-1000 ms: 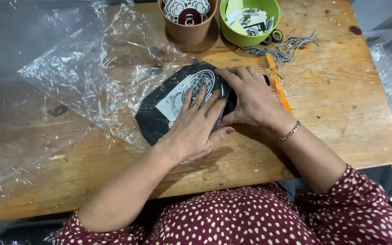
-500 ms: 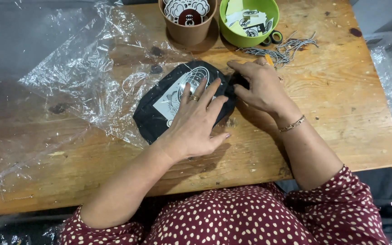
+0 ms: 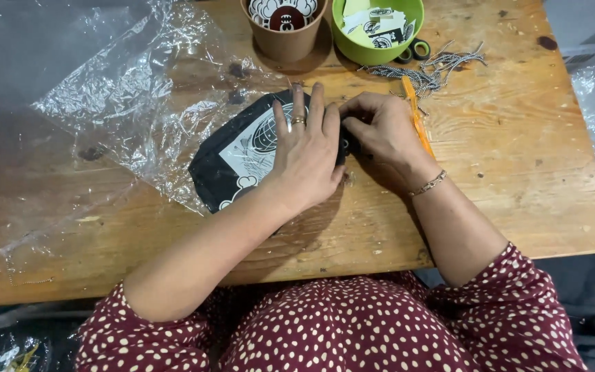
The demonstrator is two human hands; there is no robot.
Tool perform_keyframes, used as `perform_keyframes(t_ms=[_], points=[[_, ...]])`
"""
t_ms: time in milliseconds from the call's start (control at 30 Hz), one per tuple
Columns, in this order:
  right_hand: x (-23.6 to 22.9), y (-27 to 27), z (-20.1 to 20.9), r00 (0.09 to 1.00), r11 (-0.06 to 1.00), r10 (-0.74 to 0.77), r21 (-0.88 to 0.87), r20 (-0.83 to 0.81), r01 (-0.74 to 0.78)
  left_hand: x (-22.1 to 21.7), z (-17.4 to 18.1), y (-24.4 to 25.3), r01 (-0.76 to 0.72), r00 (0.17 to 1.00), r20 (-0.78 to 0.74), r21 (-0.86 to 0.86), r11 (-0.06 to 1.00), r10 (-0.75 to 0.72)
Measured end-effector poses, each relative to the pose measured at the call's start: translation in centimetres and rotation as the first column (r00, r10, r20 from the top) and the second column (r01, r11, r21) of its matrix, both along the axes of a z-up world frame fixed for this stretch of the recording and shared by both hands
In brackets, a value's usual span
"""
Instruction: The person places a printed image of a character onto a black drawstring bag and secures it with a clear plastic sheet. They then attach a keychain with a cartoon character to the bag's drawstring and place a globe-shaped sticker on the bag.
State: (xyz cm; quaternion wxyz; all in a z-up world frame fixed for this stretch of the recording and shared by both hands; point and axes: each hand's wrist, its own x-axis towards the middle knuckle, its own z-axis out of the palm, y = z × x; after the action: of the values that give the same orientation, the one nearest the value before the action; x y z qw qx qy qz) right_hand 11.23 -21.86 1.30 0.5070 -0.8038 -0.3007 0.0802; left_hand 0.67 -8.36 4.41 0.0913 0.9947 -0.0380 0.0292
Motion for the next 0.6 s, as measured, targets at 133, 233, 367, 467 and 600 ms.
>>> perform_keyframes(t_ms=[133, 233, 367, 467, 600], points=[[-0.3, -0.5, 0.6, 1.000, 1.000, 0.017, 0.003, 0.019, -0.017, 0.9, -1.5, 0.0, -0.029, 0.999, -0.032, 0.032, 0.999, 0.030], [-0.4, -1.2, 0.7, 0.997, 1.000, 0.019, -0.010, 0.074, -0.019, 0.8, -1.9, 0.0, -0.045, 0.998, -0.051, 0.016, 0.999, 0.046], [0.9, -1.8, -0.8, 0.983, 0.997, 0.072, -0.011, 0.168, -0.071, 0.6, -1.9, 0.0, -0.049, 0.997, -0.062, 0.027, 0.998, 0.051], [0.7, -1.9, -0.5, 0.986, 0.997, 0.079, 0.012, 0.149, -0.082, 0.2, -1.8, -0.2, -0.053, 0.997, -0.060, 0.028, 0.998, 0.054], [1.5, -2.0, -1.2, 0.999, 0.990, 0.027, 0.139, -0.041, -0.021, -0.3, -1.1, -0.4, -0.044, 0.998, -0.037, 0.006, 0.999, 0.044]])
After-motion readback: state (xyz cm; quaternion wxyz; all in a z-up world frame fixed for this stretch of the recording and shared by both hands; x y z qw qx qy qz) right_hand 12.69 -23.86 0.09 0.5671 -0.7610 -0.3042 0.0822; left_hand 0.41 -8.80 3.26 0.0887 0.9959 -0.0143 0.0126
